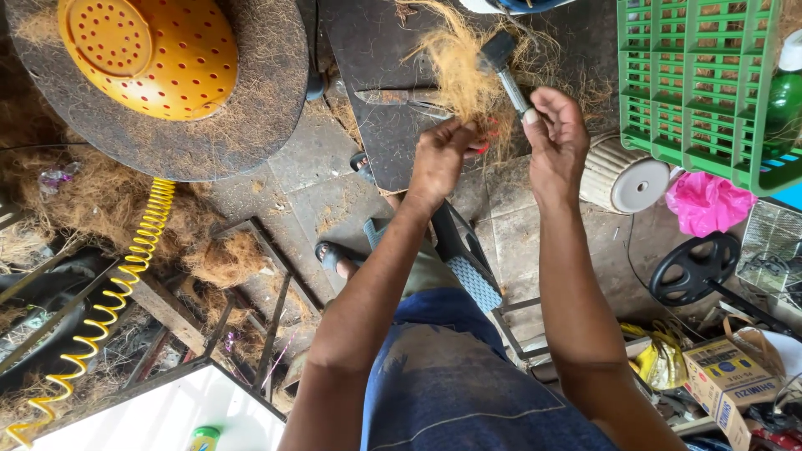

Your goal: The person holds a coconut shell and sprays it with a paint gun, then rubs the surface with a green bottle, and finally attaches loose coconut fibers by hand. The person repeats spraying and rubbing actions on the same shell throughout the clip.

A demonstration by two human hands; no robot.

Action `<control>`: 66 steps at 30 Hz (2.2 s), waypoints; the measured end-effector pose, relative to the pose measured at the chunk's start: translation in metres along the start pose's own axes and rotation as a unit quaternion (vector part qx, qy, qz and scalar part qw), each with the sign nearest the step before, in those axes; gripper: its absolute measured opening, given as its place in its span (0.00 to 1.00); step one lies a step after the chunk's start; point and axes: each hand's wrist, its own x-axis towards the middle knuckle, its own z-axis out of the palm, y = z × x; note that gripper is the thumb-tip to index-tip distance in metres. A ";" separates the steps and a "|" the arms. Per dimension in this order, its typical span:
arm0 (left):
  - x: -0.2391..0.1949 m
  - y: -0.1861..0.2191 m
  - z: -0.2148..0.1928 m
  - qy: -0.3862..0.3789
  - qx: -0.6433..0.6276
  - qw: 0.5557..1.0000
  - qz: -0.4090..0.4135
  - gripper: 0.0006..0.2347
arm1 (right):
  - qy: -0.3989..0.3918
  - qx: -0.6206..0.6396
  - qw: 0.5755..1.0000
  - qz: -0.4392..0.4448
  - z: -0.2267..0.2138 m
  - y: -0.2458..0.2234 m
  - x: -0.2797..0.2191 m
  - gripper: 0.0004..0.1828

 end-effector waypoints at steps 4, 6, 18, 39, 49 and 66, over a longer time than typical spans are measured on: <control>-0.003 0.001 0.006 -0.026 0.171 0.985 -0.002 0.11 | -0.046 -0.067 0.996 0.038 0.010 -0.011 0.006 0.19; 0.001 -0.026 0.009 0.033 0.232 0.970 0.066 0.10 | -0.091 0.019 0.993 0.072 0.020 -0.002 0.008 0.04; 0.001 0.011 0.004 0.020 0.114 0.979 0.170 0.04 | -0.123 0.010 0.990 0.072 -0.008 0.022 -0.002 0.04; 0.015 0.014 -0.001 -0.108 0.293 0.914 0.259 0.08 | -0.188 -0.023 0.981 0.048 -0.050 0.002 0.009 0.05; 0.005 0.008 -0.002 -0.066 0.263 0.934 0.235 0.14 | -0.242 0.020 0.970 0.007 -0.043 -0.012 0.017 0.10; 0.017 -0.012 -0.065 0.002 0.420 0.860 0.290 0.10 | 0.012 -0.050 0.997 0.065 -0.090 -0.013 0.019 0.09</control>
